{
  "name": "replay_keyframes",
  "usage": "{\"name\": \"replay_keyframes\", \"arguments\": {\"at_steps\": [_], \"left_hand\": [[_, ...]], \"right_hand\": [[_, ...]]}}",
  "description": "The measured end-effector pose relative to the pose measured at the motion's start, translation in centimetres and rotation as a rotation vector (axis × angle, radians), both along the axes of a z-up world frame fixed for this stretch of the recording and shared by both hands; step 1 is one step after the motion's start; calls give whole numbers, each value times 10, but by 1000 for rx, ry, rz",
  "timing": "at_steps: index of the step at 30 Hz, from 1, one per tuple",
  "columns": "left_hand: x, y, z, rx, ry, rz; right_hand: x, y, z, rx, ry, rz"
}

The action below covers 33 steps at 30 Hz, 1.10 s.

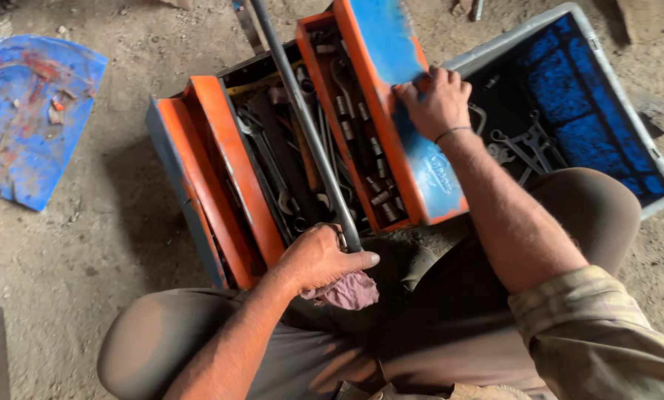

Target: The person sits on the ground and organizes tools inside an orange and blue toolbox. They open drawers, move wrenches and other tools around, and then close the toolbox. Finally, they pick up a wrench from a nearby blue container.

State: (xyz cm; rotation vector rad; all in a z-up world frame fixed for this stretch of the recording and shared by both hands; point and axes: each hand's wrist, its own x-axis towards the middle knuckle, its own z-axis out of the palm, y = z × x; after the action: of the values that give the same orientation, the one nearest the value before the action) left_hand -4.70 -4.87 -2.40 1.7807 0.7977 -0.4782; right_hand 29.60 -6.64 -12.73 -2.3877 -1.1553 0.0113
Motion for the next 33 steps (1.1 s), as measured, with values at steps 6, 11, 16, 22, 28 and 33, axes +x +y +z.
{"name": "replay_keyframes", "arguments": {"at_steps": [6, 11, 16, 22, 28, 33], "left_hand": [[-22, -4, -3, 27, 67, 104], [-35, -3, -1, 128, 107, 110], [-36, -2, 9, 122, 162, 85], [-22, -5, 21, 201, 132, 60], [-26, -10, 16, 217, 50, 80], [-21, -14, 8, 359, -109, 95]], "right_hand": [[12, 8, 5, -176, 257, -199], [1, 17, 21, -154, 166, -65], [-12, 15, 30, -179, 32, -27], [-48, 25, 44, -260, 230, -40], [-83, 31, 28, -102, 149, 211], [-115, 43, 28, 54, 167, 393]]}}
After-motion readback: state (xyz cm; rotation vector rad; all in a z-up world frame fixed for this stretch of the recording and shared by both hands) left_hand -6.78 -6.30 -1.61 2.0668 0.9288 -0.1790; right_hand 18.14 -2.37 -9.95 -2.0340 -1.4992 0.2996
